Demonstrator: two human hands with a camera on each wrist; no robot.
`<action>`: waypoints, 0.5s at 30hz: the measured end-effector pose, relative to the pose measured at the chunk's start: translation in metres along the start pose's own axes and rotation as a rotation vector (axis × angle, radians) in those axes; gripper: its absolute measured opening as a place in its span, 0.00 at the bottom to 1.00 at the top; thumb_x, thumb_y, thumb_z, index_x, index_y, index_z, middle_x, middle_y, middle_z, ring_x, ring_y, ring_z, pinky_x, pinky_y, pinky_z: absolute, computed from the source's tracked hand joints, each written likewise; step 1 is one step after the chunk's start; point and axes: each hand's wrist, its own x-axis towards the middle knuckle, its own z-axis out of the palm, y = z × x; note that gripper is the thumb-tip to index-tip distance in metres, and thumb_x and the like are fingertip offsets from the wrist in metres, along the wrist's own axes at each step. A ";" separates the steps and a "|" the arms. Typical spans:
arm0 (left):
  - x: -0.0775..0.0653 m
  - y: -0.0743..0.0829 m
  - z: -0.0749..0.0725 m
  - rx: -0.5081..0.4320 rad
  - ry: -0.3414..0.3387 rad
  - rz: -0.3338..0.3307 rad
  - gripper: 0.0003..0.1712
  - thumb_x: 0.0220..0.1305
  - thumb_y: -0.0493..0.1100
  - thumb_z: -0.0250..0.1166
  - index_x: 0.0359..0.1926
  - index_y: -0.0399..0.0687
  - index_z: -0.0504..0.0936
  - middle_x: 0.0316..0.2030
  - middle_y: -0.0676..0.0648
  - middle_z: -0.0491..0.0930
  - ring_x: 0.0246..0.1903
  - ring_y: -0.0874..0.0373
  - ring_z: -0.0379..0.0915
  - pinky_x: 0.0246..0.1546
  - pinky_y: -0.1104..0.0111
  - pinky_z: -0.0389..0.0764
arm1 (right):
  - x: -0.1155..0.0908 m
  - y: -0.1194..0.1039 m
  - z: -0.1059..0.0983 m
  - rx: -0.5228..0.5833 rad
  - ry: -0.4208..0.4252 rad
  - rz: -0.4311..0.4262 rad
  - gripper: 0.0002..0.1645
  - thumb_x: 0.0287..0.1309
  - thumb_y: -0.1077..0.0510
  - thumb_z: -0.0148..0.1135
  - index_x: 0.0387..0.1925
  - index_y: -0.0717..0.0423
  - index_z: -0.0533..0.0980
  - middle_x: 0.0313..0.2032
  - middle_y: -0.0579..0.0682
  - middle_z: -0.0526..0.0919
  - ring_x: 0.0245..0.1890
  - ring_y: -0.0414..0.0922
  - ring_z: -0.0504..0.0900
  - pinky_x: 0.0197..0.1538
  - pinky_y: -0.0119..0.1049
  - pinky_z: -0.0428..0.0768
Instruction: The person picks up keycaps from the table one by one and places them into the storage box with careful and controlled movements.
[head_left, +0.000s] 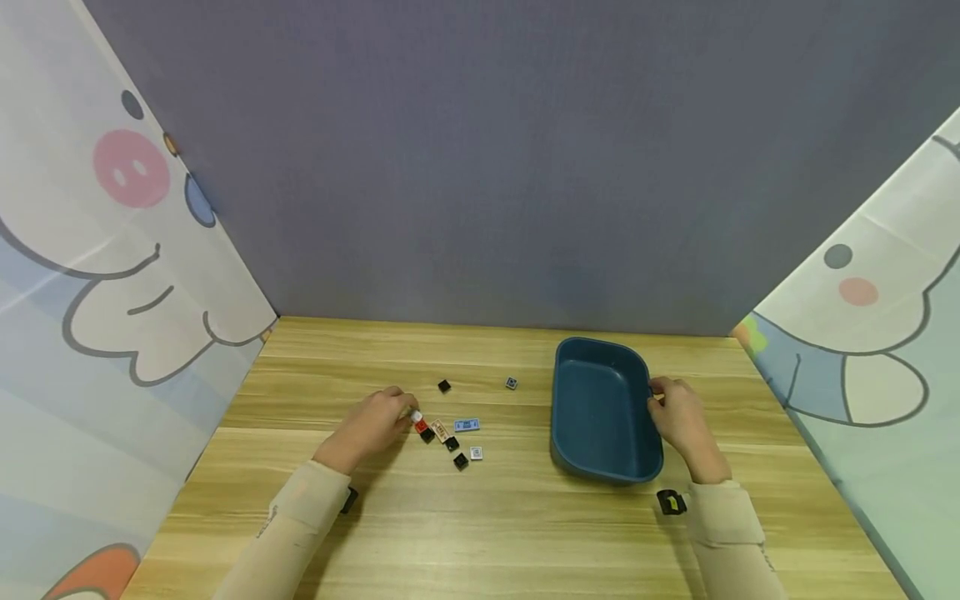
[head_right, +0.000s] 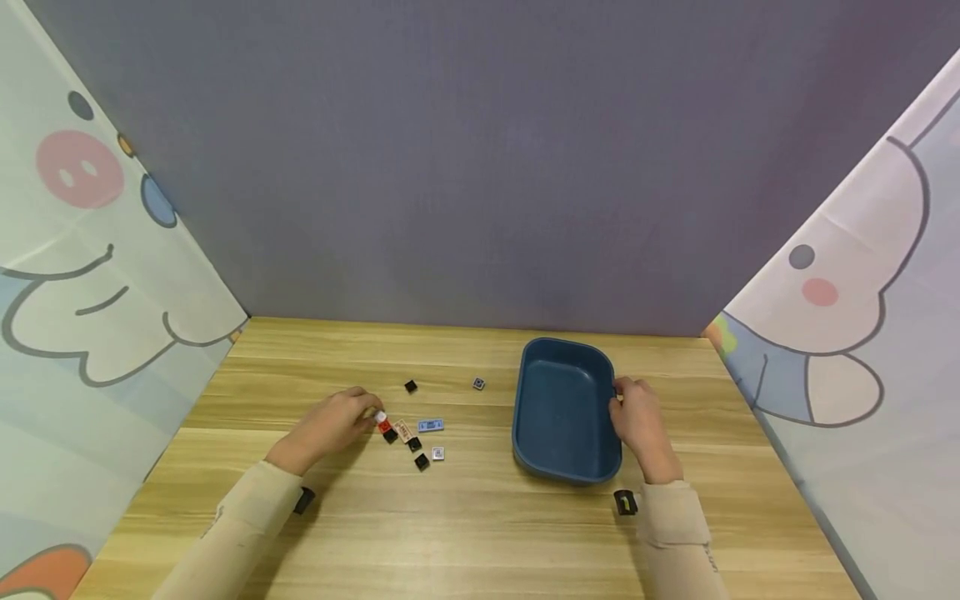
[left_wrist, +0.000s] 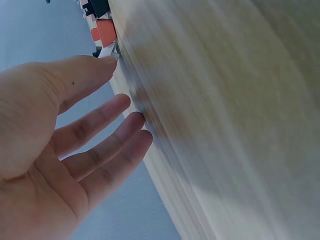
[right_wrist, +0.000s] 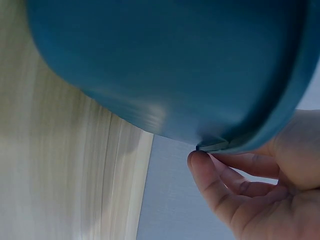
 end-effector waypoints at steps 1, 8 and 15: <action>0.000 0.000 0.000 0.000 0.000 0.002 0.11 0.60 0.33 0.71 0.45 0.42 0.85 0.41 0.45 0.82 0.37 0.51 0.81 0.40 0.62 0.84 | 0.000 0.001 0.000 -0.003 0.003 -0.001 0.18 0.59 0.72 0.56 0.50 0.81 0.74 0.42 0.74 0.78 0.36 0.63 0.82 0.39 0.57 0.81; 0.001 0.003 -0.005 -0.002 0.015 0.010 0.10 0.61 0.36 0.72 0.44 0.41 0.85 0.42 0.44 0.83 0.39 0.52 0.81 0.43 0.61 0.84 | -0.001 0.000 0.000 -0.002 -0.009 0.013 0.19 0.60 0.72 0.55 0.51 0.81 0.74 0.42 0.74 0.78 0.36 0.62 0.82 0.38 0.56 0.81; 0.007 0.014 -0.014 -0.027 0.029 0.017 0.10 0.64 0.42 0.71 0.44 0.43 0.85 0.42 0.47 0.83 0.41 0.52 0.80 0.45 0.58 0.83 | -0.001 -0.002 -0.002 -0.010 -0.009 0.014 0.19 0.60 0.71 0.55 0.51 0.81 0.74 0.42 0.74 0.78 0.35 0.62 0.81 0.39 0.56 0.80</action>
